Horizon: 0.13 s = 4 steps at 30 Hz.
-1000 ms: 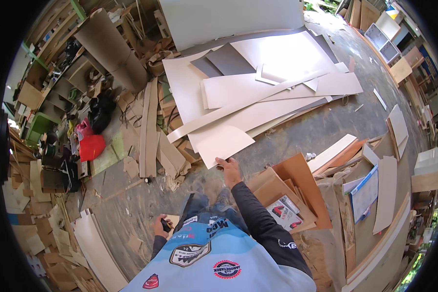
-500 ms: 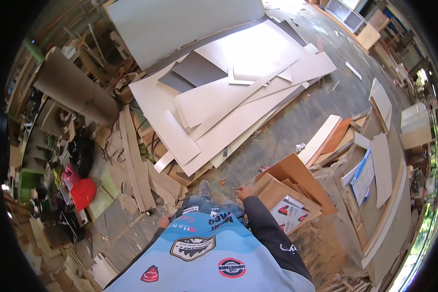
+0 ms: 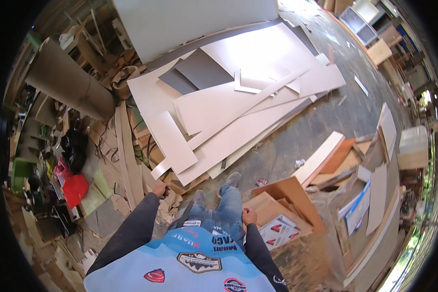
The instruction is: The person measures and cuts pieces of veneer panel on a workbench, then aligns them with a wooden frame and uses a hammer to secure parts of the assembly.
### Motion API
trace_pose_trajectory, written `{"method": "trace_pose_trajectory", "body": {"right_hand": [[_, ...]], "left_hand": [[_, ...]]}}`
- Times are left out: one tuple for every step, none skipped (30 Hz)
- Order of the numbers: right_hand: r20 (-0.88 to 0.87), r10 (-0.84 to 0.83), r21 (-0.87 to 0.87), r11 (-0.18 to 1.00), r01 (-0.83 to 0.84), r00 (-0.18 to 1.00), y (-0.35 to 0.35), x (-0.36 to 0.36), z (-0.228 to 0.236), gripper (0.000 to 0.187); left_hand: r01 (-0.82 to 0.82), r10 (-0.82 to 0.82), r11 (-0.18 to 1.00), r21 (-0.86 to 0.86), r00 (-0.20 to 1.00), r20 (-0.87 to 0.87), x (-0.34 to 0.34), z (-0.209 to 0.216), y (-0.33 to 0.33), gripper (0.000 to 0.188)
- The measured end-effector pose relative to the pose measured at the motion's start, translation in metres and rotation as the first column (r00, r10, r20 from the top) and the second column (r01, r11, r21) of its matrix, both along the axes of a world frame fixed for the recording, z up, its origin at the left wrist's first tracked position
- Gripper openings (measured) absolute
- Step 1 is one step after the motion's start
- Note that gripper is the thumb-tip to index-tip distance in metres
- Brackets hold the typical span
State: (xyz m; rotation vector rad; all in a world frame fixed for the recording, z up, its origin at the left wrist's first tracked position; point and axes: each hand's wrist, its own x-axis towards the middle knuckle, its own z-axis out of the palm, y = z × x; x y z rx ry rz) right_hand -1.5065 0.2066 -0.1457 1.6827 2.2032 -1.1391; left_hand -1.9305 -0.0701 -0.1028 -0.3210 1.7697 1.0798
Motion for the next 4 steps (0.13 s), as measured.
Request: {"method": "trace_pose_trajectory", "body": {"right_hand": [[0.072,0.086,0.035,0.995,-0.089,0.994,0.004,-0.022,0.018,0.025],[0.076,0.109,0.022,0.994,-0.111,0.991,0.017,-0.034,0.020,0.027],[0.079,0.133,0.008,0.991,-0.134,0.988,0.026,-0.043,0.023,0.030],[0.076,0.172,-0.009,0.985,-0.171,0.982,0.038,-0.051,0.021,0.032]], "left_hand": [[-0.056,0.056,0.998,0.012,0.998,0.008,0.001,-0.010,0.006,0.034],[-0.080,0.079,0.996,0.043,0.997,0.025,-0.001,-0.009,0.034,0.035],[-0.096,0.092,0.994,0.061,0.994,0.064,0.002,-0.007,0.056,0.035],[-0.129,0.126,0.989,0.067,0.991,0.042,0.007,-0.007,0.071,0.037]]}}
